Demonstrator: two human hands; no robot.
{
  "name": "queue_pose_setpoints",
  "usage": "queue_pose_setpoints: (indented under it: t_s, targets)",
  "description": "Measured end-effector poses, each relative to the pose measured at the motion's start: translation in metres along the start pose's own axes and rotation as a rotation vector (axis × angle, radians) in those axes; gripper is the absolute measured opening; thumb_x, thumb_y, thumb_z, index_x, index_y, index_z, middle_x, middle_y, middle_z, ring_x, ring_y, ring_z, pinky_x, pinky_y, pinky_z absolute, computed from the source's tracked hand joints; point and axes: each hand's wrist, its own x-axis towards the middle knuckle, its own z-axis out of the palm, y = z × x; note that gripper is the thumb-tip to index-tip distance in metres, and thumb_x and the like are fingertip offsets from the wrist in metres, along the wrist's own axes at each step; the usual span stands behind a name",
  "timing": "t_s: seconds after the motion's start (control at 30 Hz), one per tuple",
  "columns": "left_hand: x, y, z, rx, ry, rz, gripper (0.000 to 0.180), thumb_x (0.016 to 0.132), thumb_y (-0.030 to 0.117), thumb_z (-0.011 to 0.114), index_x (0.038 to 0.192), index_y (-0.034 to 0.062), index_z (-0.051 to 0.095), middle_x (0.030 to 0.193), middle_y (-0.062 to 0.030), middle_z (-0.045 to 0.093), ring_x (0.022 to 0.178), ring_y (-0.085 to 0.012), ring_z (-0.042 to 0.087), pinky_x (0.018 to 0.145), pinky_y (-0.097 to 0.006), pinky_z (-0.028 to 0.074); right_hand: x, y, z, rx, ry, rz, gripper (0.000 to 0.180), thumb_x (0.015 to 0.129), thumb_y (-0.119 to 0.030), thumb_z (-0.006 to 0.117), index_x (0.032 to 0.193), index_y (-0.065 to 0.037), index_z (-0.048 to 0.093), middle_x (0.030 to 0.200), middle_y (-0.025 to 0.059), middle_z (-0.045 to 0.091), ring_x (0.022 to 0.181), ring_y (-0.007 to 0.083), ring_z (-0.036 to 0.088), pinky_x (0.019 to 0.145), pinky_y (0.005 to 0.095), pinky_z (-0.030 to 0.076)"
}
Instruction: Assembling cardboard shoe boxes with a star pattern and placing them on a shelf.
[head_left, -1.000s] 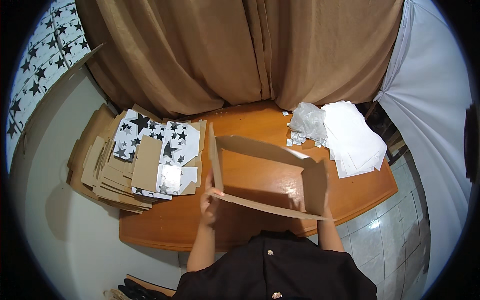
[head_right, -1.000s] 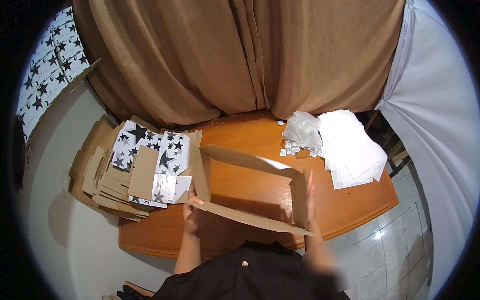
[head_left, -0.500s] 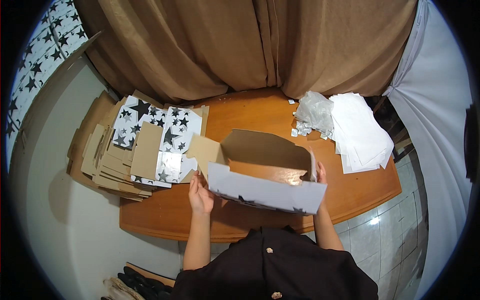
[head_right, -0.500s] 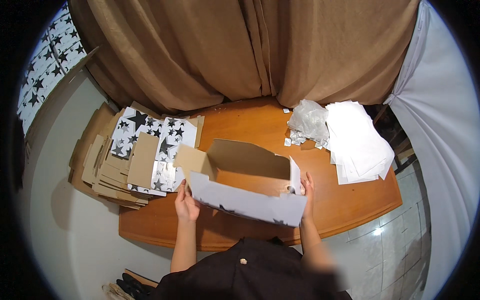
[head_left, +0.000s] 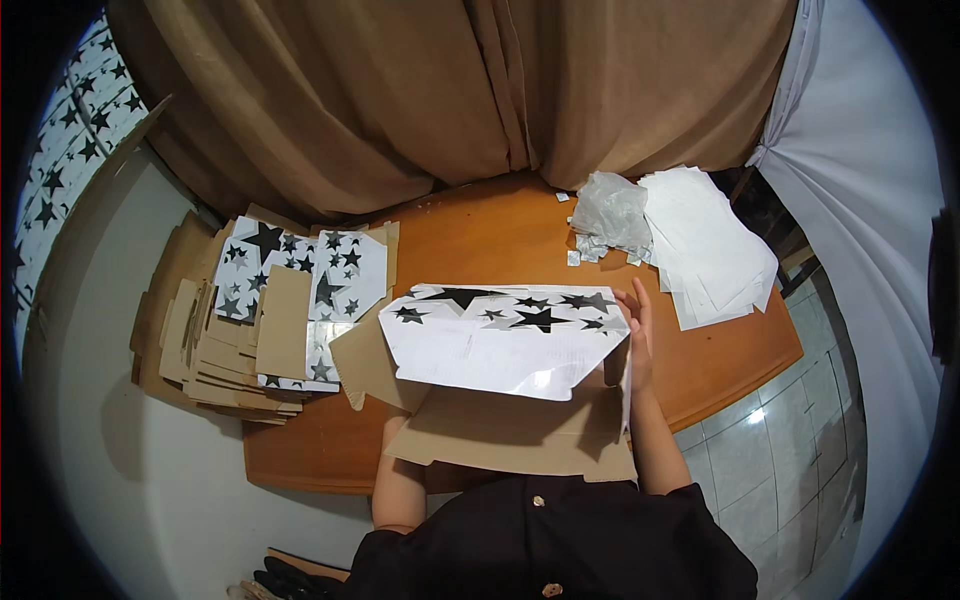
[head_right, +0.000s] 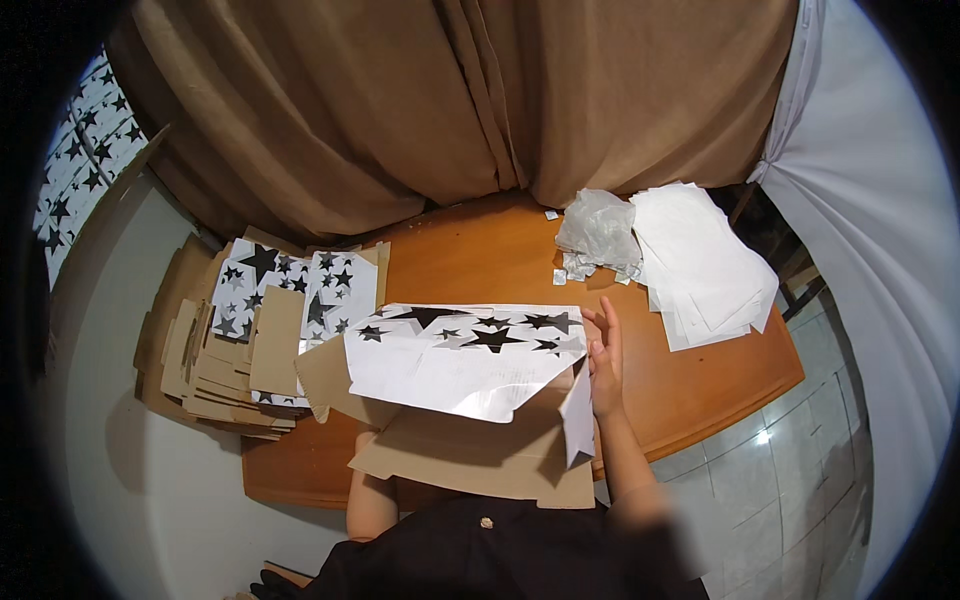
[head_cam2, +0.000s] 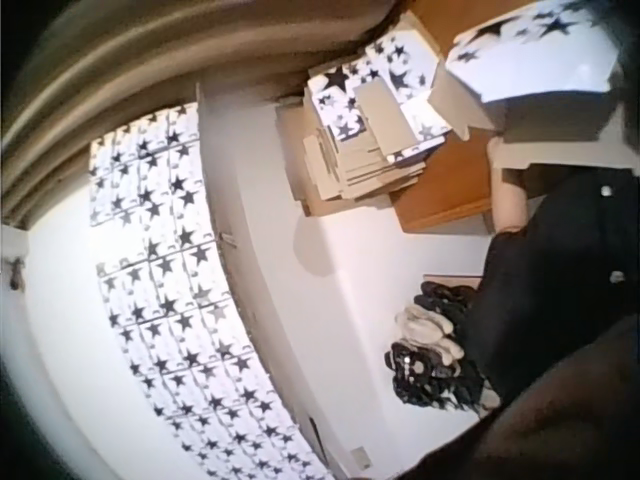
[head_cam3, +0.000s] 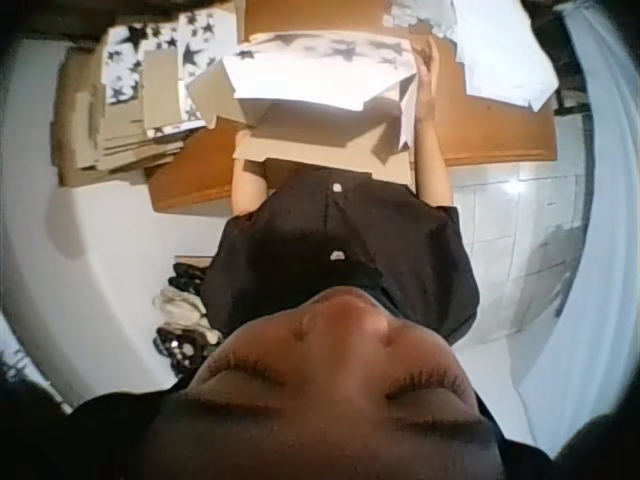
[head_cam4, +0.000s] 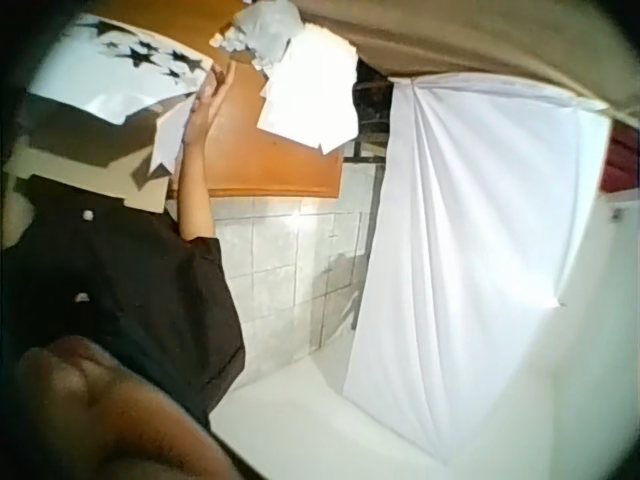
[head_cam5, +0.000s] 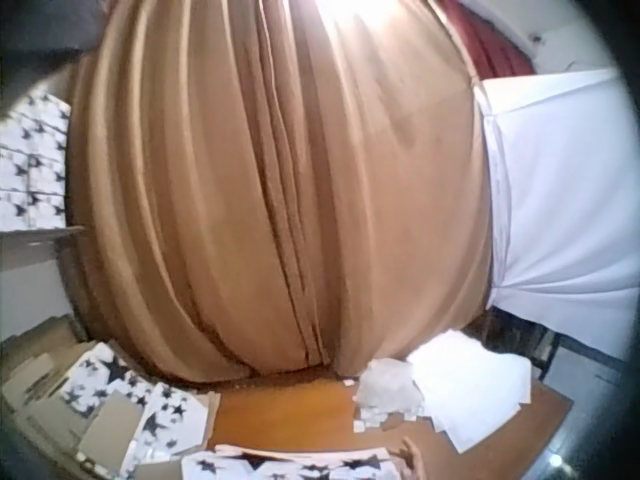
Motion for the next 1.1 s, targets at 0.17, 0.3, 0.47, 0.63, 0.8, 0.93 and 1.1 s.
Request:
queue_pose_setpoints:
  t_s: [0.17, 0.3, 0.47, 0.63, 0.8, 0.93, 1.1]
  targets:
    - [-0.004, -0.014, 0.001, 0.152, 0.024, 0.054, 0.037, 0.087, 0.035, 0.052, 0.113, 0.0097, 0.054, 0.107, -0.0113, 0.055, 0.102, -0.0279, 0.051, 0.086, -0.042, 0.043, 0.002, 0.039, -0.023, 0.002, -0.022, 0.052, 0.067, 0.088, -0.044, 0.042, 0.140, -0.004, 0.028, 0.130, 0.0159, 0.038, 0.121, 0.0233, 0.038, 0.103, 0.0340, 0.028]
    - [-0.011, -0.038, 0.008, 0.284, 0.019, 0.076, 0.037, 0.086, 0.036, 0.052, 0.113, 0.0098, 0.054, 0.108, -0.0117, 0.055, 0.103, -0.0282, 0.050, 0.087, -0.042, 0.042, -0.012, 0.075, -0.053, 0.202, -0.067, 0.203, 0.056, 0.093, -0.043, 0.037, 0.126, 0.002, 0.044, 0.123, 0.0140, 0.047, 0.120, 0.0226, 0.041, 0.104, 0.0339, 0.026]
    - [-0.033, -0.055, 0.002, 0.436, 0.048, 0.124, 0.037, 0.086, 0.036, 0.052, 0.113, 0.0098, 0.054, 0.109, -0.0122, 0.054, 0.104, -0.0286, 0.050, 0.088, -0.042, 0.041, -0.031, 0.093, -0.066, 0.009, 0.041, 0.157, 0.042, 0.094, -0.035, 0.036, 0.110, -0.001, 0.054, 0.113, 0.0106, 0.052, 0.108, 0.0196, 0.048, 0.097, 0.0313, 0.034]
    - [-0.028, -0.066, 0.004, 0.582, 0.080, 0.162, 0.038, 0.086, 0.037, 0.053, 0.112, 0.0098, 0.054, 0.109, -0.0127, 0.054, 0.105, -0.0289, 0.049, 0.089, -0.042, 0.041, -0.040, 0.125, -0.084, 0.146, 0.098, 0.372, 0.038, 0.094, -0.035, 0.038, 0.098, -0.003, 0.057, 0.087, 0.0057, 0.057, 0.083, 0.0132, 0.053, 0.076, 0.0246, 0.042]
    - [-0.021, -0.074, 0.014, 0.728, 0.107, 0.207, 0.038, 0.086, 0.037, 0.053, 0.112, 0.0099, 0.054, 0.110, -0.0132, 0.053, 0.106, -0.0293, 0.048, 0.090, -0.043, 0.040, -0.040, 0.141, -0.094, -0.035, 0.153, 0.381, 0.037, 0.095, -0.033, 0.036, 0.095, -0.003, 0.057, 0.081, 0.0053, 0.058, 0.074, 0.0122, 0.053, 0.070, 0.0240, 0.043]
    - [-0.037, -0.083, 0.005, 0.855, 0.134, 0.241, 0.038, 0.085, 0.037, 0.053, 0.112, 0.0099, 0.055, 0.111, -0.0136, 0.053, 0.107, -0.0295, 0.048, 0.091, -0.043, 0.039, -0.039, 0.156, -0.098, -0.809, 0.206, 0.360, 0.034, 0.093, -0.033, 0.040, 0.098, -0.007, 0.061, 0.101, 0.0033, 0.058, 0.097, 0.0170, 0.050, 0.089, 0.0427, 0.034]
    - [-0.038, -0.059, 0.071, 1.253, 0.611, 0.474, 0.038, 0.085, 0.038, 0.053, 0.111, 0.0102, 0.055, 0.116, -0.0153, 0.049, 0.113, -0.0305, 0.042, 0.097, -0.042, 0.033, -0.034, 0.152, -0.087, -1.288, 0.354, 0.380, 0.030, 0.089, -0.035, 0.044, 0.107, -0.020, 0.063, 0.127, 0.0026, 0.049, 0.124, 0.0285, 0.031, 0.100, 0.0601, 0.009]
